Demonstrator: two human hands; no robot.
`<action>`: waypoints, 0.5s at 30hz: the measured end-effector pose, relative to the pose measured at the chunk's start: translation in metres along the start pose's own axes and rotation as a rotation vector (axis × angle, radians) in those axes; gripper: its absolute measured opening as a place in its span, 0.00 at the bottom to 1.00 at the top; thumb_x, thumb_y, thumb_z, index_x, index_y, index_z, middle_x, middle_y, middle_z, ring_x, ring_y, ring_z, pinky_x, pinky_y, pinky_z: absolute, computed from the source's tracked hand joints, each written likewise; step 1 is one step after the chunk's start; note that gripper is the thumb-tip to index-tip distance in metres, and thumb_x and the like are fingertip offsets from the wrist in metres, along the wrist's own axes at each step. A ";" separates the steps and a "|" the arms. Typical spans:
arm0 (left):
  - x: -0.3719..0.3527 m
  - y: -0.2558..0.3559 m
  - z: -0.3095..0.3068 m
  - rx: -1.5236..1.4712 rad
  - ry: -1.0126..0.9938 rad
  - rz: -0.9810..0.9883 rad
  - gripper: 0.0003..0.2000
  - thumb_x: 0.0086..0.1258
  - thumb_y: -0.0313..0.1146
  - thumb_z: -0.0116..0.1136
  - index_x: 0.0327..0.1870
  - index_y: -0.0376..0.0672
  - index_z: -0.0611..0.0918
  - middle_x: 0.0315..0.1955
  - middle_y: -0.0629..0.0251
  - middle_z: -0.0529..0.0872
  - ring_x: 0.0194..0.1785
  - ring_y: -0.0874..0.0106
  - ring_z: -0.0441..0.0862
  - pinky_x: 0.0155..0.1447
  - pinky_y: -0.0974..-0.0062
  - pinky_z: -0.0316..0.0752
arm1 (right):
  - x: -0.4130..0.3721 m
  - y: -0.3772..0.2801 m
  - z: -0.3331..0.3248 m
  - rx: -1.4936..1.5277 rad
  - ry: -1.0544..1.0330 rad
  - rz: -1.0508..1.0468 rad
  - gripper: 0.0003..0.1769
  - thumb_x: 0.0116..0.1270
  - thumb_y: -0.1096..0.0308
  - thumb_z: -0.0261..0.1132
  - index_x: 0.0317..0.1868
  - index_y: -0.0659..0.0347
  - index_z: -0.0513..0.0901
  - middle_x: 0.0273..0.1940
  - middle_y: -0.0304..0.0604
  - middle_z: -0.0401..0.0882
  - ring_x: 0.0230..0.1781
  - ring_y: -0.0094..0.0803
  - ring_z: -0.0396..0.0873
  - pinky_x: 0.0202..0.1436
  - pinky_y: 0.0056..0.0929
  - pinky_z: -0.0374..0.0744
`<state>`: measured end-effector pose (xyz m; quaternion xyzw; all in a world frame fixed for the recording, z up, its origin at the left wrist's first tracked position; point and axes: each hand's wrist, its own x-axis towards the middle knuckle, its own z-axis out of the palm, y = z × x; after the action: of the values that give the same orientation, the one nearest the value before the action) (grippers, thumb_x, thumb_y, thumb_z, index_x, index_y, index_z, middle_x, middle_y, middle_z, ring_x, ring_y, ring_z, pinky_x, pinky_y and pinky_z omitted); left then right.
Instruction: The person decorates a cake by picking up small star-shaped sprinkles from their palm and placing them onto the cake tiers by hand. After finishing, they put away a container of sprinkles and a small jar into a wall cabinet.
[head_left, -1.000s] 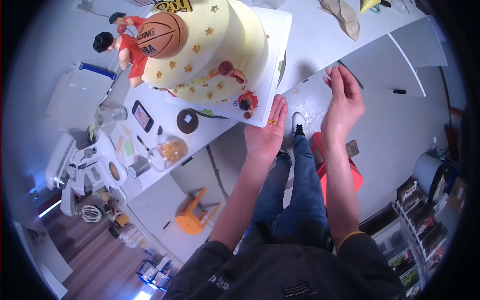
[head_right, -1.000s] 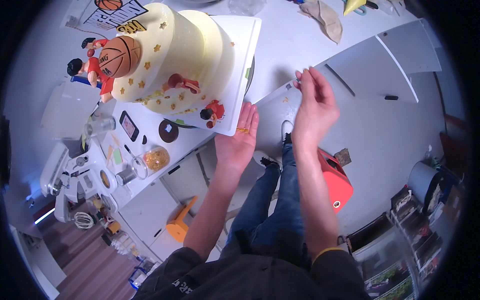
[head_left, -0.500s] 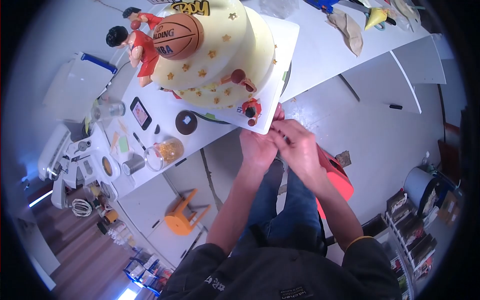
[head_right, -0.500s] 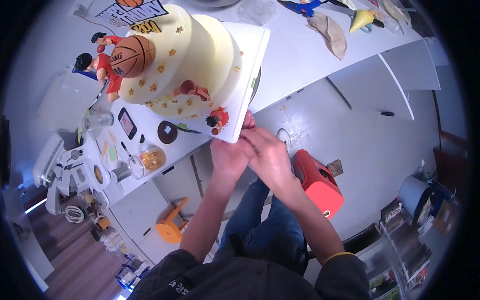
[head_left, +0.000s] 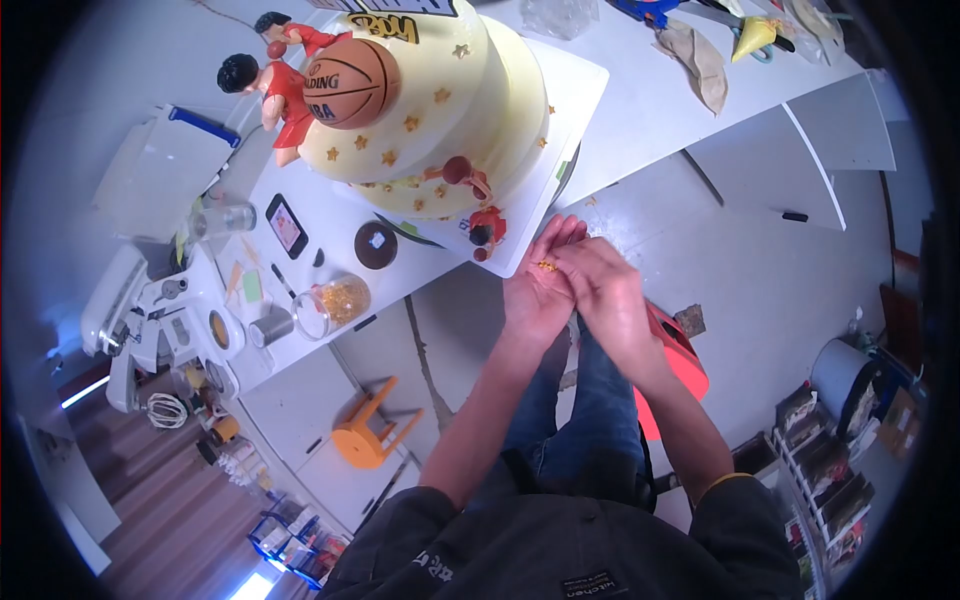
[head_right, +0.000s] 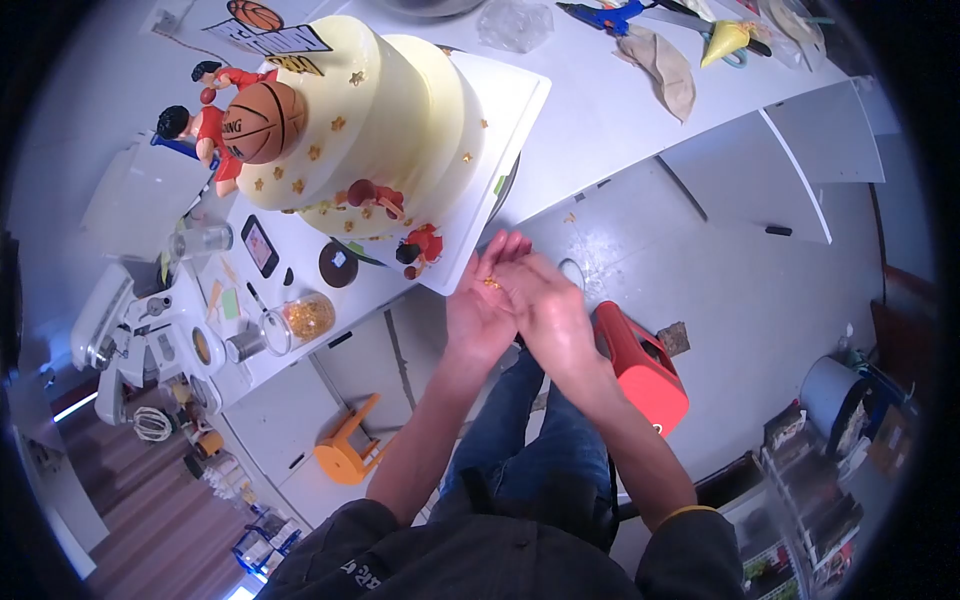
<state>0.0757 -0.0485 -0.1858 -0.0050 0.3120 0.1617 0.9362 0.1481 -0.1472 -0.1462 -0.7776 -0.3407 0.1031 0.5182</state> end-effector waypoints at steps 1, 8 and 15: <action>0.000 0.000 0.002 -0.018 0.039 0.000 0.24 0.85 0.41 0.46 0.70 0.29 0.76 0.68 0.49 0.80 0.74 0.56 0.74 0.82 0.58 0.66 | 0.003 0.000 -0.005 0.063 0.039 0.102 0.10 0.63 0.80 0.70 0.45 0.67 0.89 0.42 0.50 0.86 0.38 0.43 0.88 0.46 0.34 0.86; -0.006 0.007 0.006 -0.054 0.033 0.014 0.25 0.87 0.40 0.45 0.73 0.28 0.69 0.74 0.47 0.72 0.80 0.55 0.67 0.86 0.57 0.62 | 0.045 0.009 -0.050 0.542 0.644 0.536 0.12 0.75 0.75 0.69 0.54 0.72 0.87 0.45 0.46 0.89 0.40 0.29 0.87 0.48 0.28 0.85; -0.012 0.007 0.010 -0.053 0.090 0.018 0.26 0.86 0.41 0.46 0.73 0.28 0.69 0.73 0.47 0.73 0.80 0.55 0.67 0.86 0.56 0.60 | 0.106 -0.033 -0.046 0.341 0.782 0.214 0.11 0.73 0.75 0.70 0.54 0.67 0.89 0.45 0.44 0.91 0.44 0.27 0.88 0.48 0.25 0.85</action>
<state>0.0698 -0.0443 -0.1703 -0.0341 0.3493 0.1781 0.9193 0.2372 -0.1059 -0.0758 -0.6925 -0.0148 -0.0913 0.7155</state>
